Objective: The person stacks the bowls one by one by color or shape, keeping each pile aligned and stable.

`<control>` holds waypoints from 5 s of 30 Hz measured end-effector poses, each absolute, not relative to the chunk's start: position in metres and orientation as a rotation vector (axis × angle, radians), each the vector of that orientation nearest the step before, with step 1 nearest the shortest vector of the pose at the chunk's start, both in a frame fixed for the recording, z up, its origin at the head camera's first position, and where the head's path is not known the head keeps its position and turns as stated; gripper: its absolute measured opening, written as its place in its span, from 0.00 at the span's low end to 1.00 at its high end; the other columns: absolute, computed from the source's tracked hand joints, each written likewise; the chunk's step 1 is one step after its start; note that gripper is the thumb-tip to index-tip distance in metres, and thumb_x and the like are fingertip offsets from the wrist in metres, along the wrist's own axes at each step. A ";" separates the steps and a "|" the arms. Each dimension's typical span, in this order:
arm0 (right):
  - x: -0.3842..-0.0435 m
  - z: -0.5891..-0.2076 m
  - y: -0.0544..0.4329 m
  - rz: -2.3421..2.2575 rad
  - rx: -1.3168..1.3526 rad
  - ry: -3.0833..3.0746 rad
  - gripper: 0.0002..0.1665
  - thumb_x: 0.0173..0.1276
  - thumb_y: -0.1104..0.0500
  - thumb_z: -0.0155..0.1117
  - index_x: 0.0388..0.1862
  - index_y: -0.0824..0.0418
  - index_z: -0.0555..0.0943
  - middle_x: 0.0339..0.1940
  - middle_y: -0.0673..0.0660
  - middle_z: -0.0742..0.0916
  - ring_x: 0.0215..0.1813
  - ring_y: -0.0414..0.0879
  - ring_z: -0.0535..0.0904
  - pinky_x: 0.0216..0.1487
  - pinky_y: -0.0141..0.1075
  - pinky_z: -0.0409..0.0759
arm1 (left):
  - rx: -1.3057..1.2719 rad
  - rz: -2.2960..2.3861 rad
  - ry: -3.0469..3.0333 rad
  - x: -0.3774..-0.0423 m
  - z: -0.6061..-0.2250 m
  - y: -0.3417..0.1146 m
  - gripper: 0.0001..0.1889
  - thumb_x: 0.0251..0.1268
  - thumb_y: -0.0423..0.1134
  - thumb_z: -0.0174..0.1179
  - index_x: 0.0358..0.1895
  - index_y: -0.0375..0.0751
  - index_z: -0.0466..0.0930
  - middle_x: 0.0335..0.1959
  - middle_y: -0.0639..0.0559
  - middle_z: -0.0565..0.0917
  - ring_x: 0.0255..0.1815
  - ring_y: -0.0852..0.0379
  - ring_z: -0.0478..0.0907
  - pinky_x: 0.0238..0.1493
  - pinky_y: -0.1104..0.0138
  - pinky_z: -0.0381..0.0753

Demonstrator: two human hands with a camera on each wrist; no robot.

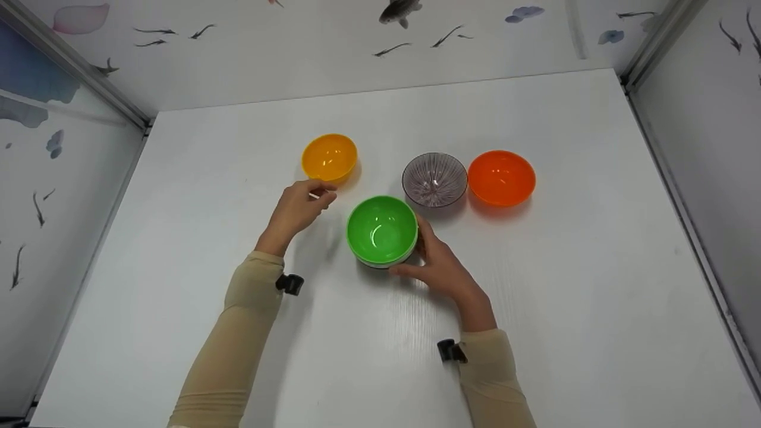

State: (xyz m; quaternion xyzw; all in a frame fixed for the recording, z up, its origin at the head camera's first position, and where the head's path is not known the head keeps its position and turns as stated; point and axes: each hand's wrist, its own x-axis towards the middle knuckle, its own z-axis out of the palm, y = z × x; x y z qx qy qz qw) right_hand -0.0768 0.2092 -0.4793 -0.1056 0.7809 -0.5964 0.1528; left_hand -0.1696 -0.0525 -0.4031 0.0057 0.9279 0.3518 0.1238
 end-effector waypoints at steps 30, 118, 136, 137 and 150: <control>-0.078 -0.479 0.212 -1.685 -0.285 2.269 0.64 0.58 0.57 0.77 0.83 0.47 0.44 0.81 0.61 0.61 0.79 0.61 0.61 0.77 0.50 0.62 | -0.345 1.752 2.536 -0.215 -0.444 -0.068 0.32 0.70 0.34 0.60 0.73 0.38 0.57 0.70 0.40 0.62 0.71 0.46 0.66 0.74 0.61 0.70; -0.081 -0.472 0.215 -1.589 -0.330 2.292 0.64 0.58 0.55 0.77 0.82 0.41 0.44 0.80 0.55 0.64 0.77 0.58 0.64 0.78 0.56 0.62 | 0.021 1.985 1.922 -0.150 -0.386 -0.061 0.24 0.72 0.34 0.57 0.69 0.44 0.68 0.67 0.45 0.73 0.60 0.48 0.80 0.52 0.61 0.87; -0.081 -0.470 0.214 -1.546 -0.309 2.289 0.63 0.60 0.52 0.76 0.82 0.41 0.44 0.80 0.54 0.63 0.78 0.58 0.63 0.79 0.55 0.59 | 0.078 1.928 1.915 -0.146 -0.390 -0.061 0.24 0.73 0.35 0.57 0.70 0.44 0.70 0.67 0.46 0.73 0.61 0.48 0.79 0.52 0.61 0.87; -0.081 -0.470 0.214 -1.544 -0.310 2.289 0.62 0.60 0.52 0.76 0.82 0.41 0.44 0.80 0.54 0.63 0.78 0.58 0.63 0.79 0.55 0.60 | 0.082 1.924 1.916 -0.146 -0.390 -0.061 0.24 0.73 0.35 0.57 0.70 0.44 0.70 0.67 0.46 0.73 0.61 0.48 0.79 0.52 0.61 0.87; -0.081 -0.471 0.215 -1.536 -0.322 2.292 0.62 0.60 0.52 0.76 0.82 0.41 0.45 0.79 0.53 0.65 0.78 0.56 0.64 0.79 0.54 0.60 | 0.110 1.900 1.897 -0.143 -0.391 -0.060 0.24 0.72 0.34 0.57 0.70 0.44 0.71 0.66 0.45 0.74 0.61 0.48 0.79 0.52 0.61 0.87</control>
